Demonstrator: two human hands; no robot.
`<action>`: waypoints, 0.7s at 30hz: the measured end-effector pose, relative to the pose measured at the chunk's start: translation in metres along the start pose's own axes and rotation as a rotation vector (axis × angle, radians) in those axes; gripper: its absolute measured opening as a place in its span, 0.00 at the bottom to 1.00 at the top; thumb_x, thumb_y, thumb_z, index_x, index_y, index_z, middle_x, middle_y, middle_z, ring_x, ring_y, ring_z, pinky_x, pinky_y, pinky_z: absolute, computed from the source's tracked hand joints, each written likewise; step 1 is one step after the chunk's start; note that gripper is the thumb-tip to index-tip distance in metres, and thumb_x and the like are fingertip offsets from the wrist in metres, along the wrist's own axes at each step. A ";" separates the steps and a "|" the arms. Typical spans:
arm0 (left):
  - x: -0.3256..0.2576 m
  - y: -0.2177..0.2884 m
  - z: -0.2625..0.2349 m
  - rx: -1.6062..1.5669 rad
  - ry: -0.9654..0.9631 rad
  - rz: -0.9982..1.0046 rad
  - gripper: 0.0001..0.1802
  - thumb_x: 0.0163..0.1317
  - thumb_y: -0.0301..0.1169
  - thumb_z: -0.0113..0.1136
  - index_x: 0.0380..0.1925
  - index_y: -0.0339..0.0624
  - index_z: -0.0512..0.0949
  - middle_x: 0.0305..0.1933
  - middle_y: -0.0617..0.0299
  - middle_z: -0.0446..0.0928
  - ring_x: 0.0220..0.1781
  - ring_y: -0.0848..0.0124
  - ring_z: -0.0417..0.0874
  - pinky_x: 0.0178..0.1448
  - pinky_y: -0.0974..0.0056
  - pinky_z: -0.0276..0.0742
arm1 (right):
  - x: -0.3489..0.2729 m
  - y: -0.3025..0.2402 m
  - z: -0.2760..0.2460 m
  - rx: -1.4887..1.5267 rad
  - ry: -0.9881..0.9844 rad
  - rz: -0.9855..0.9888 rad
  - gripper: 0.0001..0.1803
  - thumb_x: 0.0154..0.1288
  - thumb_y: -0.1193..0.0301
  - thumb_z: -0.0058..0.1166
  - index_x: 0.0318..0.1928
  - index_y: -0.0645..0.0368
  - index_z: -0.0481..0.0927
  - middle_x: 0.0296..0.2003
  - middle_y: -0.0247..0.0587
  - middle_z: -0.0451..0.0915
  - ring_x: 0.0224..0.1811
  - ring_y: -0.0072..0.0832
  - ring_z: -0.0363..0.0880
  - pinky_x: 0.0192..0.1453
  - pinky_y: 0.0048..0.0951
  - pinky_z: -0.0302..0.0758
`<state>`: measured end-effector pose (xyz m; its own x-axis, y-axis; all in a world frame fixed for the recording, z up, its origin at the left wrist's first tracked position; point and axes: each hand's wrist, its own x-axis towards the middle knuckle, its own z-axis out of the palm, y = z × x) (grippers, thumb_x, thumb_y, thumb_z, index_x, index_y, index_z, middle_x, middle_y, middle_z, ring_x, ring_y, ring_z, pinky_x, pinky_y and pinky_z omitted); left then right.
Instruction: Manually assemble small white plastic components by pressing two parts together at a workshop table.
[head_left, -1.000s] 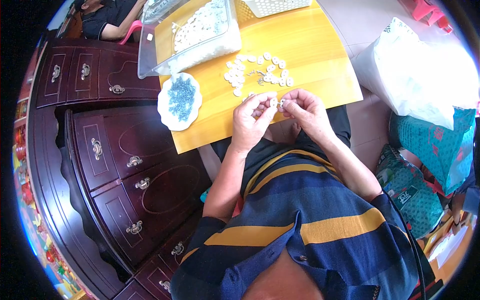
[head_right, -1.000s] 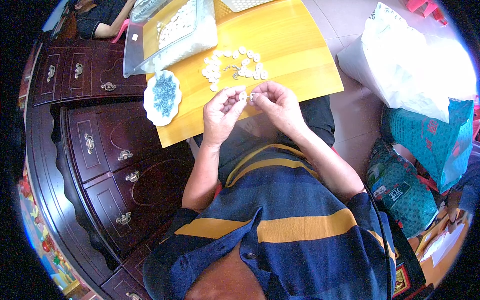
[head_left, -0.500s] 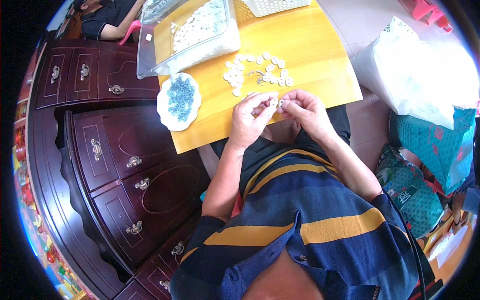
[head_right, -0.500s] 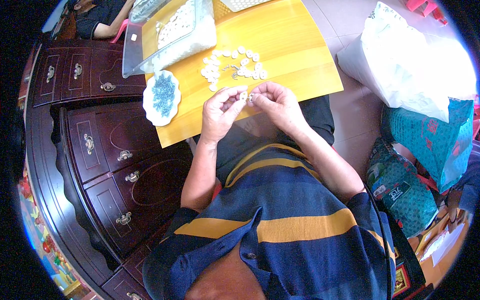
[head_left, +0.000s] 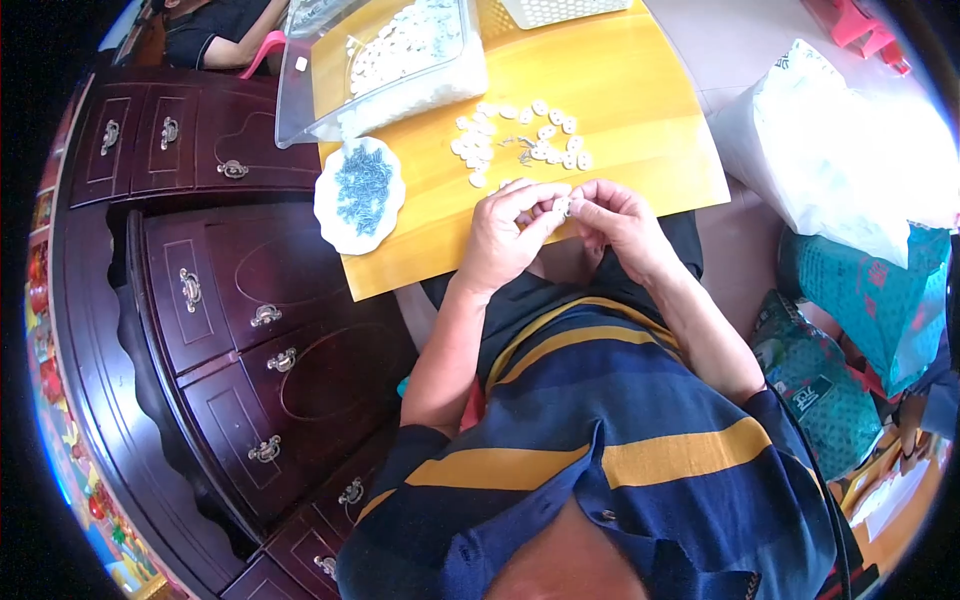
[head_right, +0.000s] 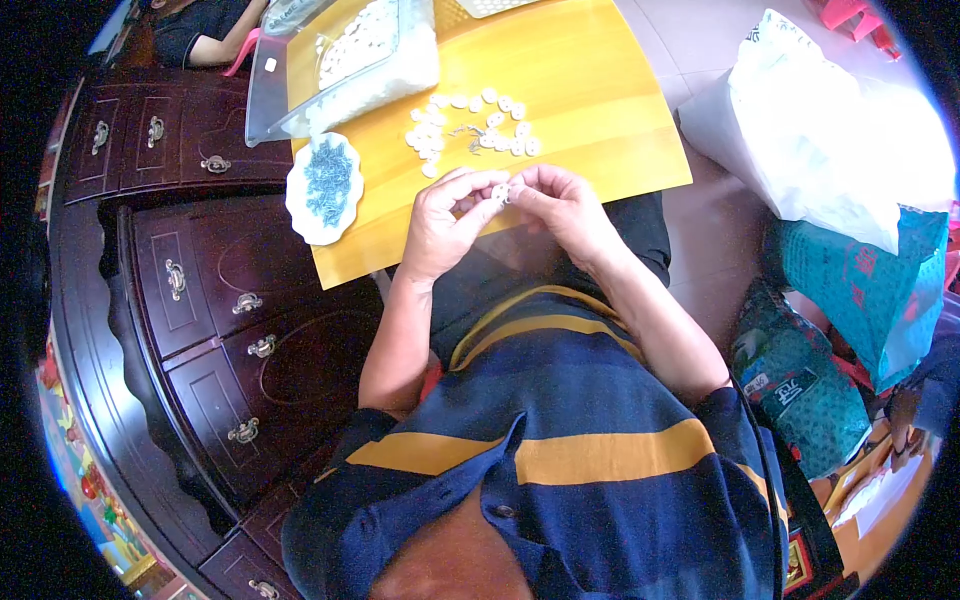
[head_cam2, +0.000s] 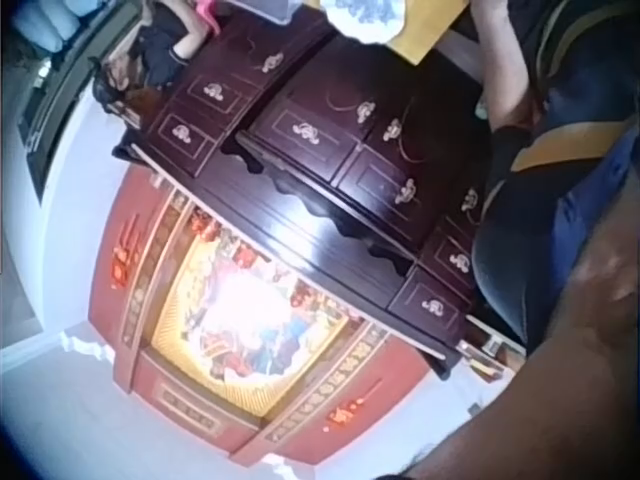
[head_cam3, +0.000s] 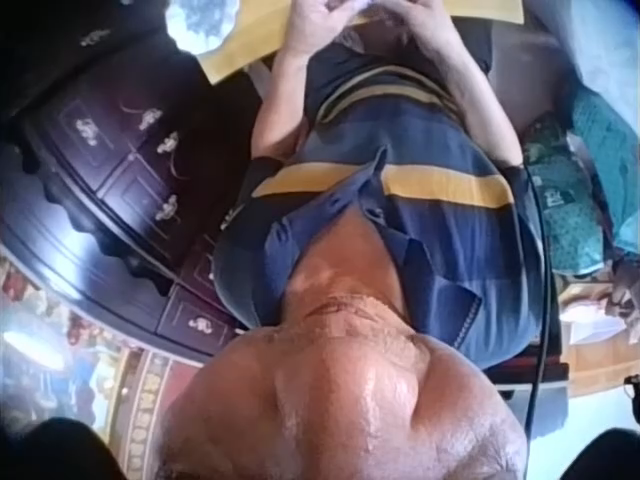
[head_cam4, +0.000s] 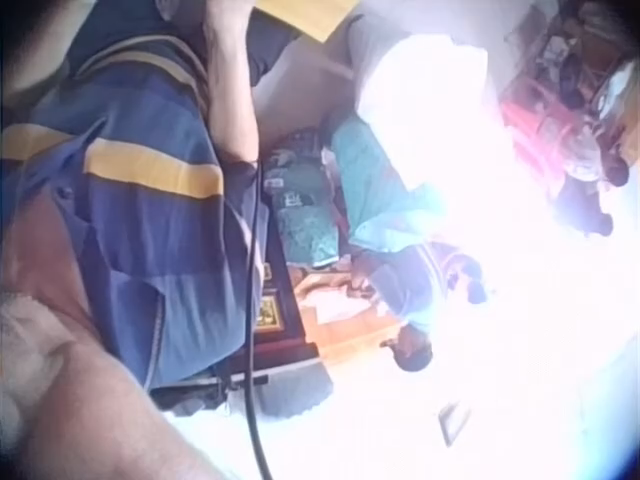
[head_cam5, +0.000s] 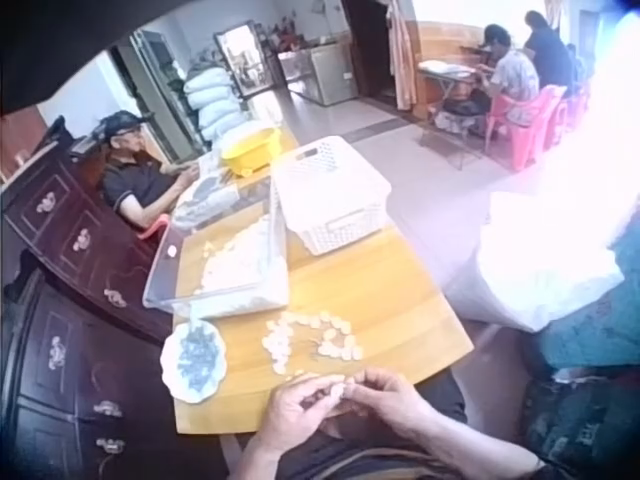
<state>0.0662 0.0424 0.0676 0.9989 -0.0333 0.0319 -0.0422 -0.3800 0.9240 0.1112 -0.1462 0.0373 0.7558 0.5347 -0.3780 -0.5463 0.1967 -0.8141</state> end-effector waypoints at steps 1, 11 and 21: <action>0.000 0.000 0.000 -0.001 0.000 0.001 0.13 0.64 0.19 0.68 0.48 0.34 0.85 0.41 0.63 0.83 0.41 0.78 0.83 0.45 0.73 0.81 | 0.000 0.000 0.000 -0.001 0.001 0.000 0.06 0.75 0.68 0.60 0.45 0.57 0.81 0.30 0.27 0.82 0.28 0.13 0.79 0.32 0.14 0.74; -0.001 -0.009 -0.001 -0.184 -0.029 -0.084 0.13 0.66 0.20 0.67 0.50 0.34 0.84 0.43 0.65 0.83 0.43 0.80 0.83 0.47 0.75 0.82 | 0.001 0.002 0.000 0.129 -0.044 0.049 0.04 0.75 0.70 0.58 0.42 0.56 0.80 0.27 0.26 0.78 0.24 0.13 0.75 0.28 0.14 0.72; -0.002 -0.010 0.000 -0.302 0.009 -0.083 0.10 0.66 0.22 0.67 0.48 0.34 0.85 0.40 0.65 0.82 0.38 0.80 0.82 0.42 0.74 0.79 | 0.004 0.003 0.002 0.123 -0.083 0.037 0.05 0.76 0.69 0.56 0.42 0.57 0.80 0.27 0.28 0.79 0.24 0.13 0.76 0.29 0.15 0.73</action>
<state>0.0650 0.0467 0.0580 0.9989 -0.0049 -0.0460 0.0454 -0.0891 0.9950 0.1120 -0.1421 0.0339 0.7044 0.6089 -0.3647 -0.6172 0.2718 -0.7384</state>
